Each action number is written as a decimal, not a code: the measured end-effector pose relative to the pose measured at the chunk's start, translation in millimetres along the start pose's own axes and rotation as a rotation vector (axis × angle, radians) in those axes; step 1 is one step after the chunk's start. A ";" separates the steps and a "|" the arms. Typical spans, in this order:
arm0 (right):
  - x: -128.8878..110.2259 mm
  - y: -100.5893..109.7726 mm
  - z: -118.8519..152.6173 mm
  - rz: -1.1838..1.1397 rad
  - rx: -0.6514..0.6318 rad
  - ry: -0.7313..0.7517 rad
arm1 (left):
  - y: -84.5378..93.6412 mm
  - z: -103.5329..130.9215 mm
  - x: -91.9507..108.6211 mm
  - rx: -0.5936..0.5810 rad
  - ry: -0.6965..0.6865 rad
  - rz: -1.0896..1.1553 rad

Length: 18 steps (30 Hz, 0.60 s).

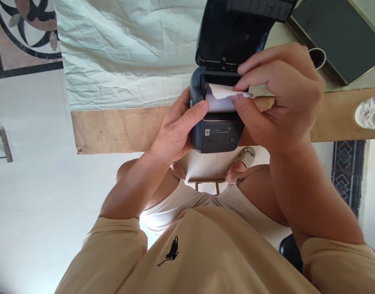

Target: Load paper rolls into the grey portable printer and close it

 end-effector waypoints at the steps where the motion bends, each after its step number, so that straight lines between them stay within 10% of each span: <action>1: -0.5 0.6 1.4 0.001 0.000 0.001 | -0.3 0.0 0.2 0.002 -0.001 -0.008; 13: -12.6 2.2 28.0 -0.099 -0.009 0.158 | 5.1 -1.0 -2.8 -0.053 -0.079 -0.075; 18: -1.9 5.7 28.5 -0.203 0.059 -0.065 | 4.4 -0.5 -2.9 -0.047 -0.077 -0.214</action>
Point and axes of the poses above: each hand's wrist, its own z-axis away from the middle knuckle, its own y-axis out of the back of the hand, x = y × z, the point moved 4 cm from there along -z, towards the middle knuckle, and after that the axes turned 12 degrees about z, right-handed, at the moved point
